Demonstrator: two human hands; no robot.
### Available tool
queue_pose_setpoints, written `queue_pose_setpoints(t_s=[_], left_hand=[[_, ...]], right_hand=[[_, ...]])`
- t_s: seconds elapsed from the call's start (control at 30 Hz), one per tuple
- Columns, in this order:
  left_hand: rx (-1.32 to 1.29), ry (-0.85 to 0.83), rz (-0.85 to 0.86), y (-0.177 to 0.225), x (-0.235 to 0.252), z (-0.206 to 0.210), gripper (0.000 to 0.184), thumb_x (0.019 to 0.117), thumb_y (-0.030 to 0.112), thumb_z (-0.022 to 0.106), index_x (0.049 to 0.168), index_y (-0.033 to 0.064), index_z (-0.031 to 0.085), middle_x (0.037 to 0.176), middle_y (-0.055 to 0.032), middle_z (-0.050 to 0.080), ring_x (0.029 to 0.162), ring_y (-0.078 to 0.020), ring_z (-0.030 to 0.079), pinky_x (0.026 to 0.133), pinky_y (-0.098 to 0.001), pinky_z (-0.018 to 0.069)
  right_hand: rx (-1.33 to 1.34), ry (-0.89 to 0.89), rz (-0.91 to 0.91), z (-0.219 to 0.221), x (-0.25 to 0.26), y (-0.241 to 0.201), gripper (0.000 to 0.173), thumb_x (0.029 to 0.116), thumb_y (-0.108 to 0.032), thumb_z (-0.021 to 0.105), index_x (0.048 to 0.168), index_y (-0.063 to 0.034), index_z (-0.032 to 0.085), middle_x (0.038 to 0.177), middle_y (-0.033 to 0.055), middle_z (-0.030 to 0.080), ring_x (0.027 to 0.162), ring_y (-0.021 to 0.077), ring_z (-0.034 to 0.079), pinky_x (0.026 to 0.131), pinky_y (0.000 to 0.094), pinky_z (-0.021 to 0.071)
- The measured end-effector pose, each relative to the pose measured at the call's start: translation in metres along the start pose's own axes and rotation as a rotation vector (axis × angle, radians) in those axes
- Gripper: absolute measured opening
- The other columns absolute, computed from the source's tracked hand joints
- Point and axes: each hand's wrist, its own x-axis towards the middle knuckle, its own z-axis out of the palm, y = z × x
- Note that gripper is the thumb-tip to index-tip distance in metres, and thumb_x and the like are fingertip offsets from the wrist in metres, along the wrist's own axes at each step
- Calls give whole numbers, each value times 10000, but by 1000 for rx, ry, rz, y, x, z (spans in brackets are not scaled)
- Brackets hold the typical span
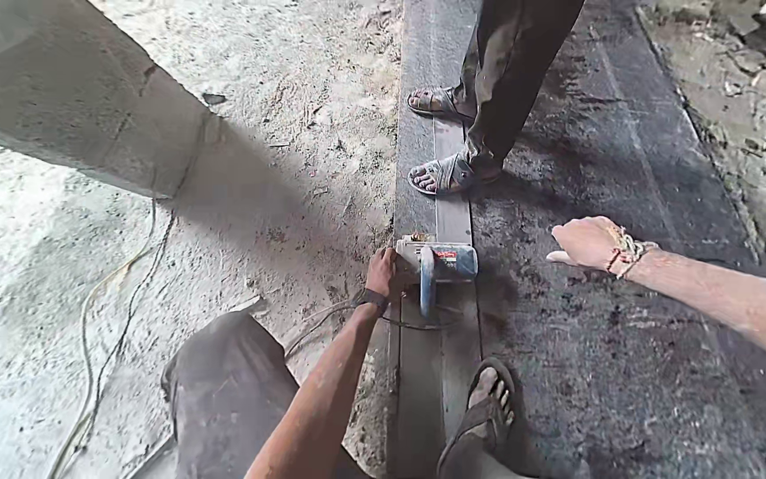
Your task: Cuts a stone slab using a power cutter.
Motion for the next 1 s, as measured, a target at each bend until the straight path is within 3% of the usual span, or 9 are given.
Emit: queue_pose_setpoints(t_s=[0.07,0.13,0.23,0.37,0.47,0.63,0.83,0.93,1.0], left_hand=[[-18,28,18,-1,-2,-1,716,808,291,860,1362,-62,574,1417,-290,532,1346,-403,512,1156,-494,400],[-8,38,10,2,-2,-1,689,823,281,851,1356,-60,580,1402,-295,540,1336,-408,520,1152,-495,406],[28,32,3,6,1,0,679,837,293,837,1367,-44,580,1401,-285,552,1350,-392,516,1164,-483,393],[14,31,-35,5,-1,1,630,851,254,838,1357,-30,594,1384,-266,573,1318,-381,548,1138,-503,429],[19,50,-22,0,2,4,585,855,222,840,1340,-9,607,1358,-250,592,1303,-369,561,1122,-506,447],[76,32,-20,0,4,4,613,839,284,860,1322,-2,613,1356,-236,597,1314,-365,549,1133,-493,432],[10,45,-30,5,2,3,619,821,235,873,1322,-19,614,1380,-235,592,1320,-356,553,1137,-500,433],[10,39,-27,2,6,3,671,812,250,879,1358,-12,589,1378,-225,592,1306,-349,561,1119,-504,449],[10,27,-50,2,7,3,657,814,248,878,1342,-20,592,1374,-236,586,1291,-360,566,1092,-515,464]], right_hand=[[75,45,-64,6,-2,3,599,997,-516,612,1202,47,632,1148,292,669,1113,479,648,893,635,500],[192,106,-159,30,0,-8,599,994,-518,613,1219,36,628,1167,292,661,1106,482,646,886,651,495],[441,291,-328,103,11,-39,519,957,-501,657,1079,2,686,979,213,696,912,392,698,779,583,532],[710,611,-502,207,24,-104,426,896,-470,685,882,-45,715,757,106,681,642,258,687,584,459,569],[863,679,-534,235,14,-139,440,886,-494,630,818,-68,719,709,57,675,568,178,646,524,374,542],[967,665,-581,233,3,-158,426,900,-479,627,813,-73,721,704,36,678,559,117,620,523,297,528],[1079,716,-500,186,11,-186,399,913,-442,652,854,-54,725,738,63,690,612,178,657,569,378,558],[1125,696,-408,157,11,-204,444,922,-472,686,976,-33,725,813,84,710,652,208,679,602,422,580],[1074,576,-347,139,5,-213,563,928,-516,688,1109,16,710,913,149,729,745,289,714,685,496,589]])
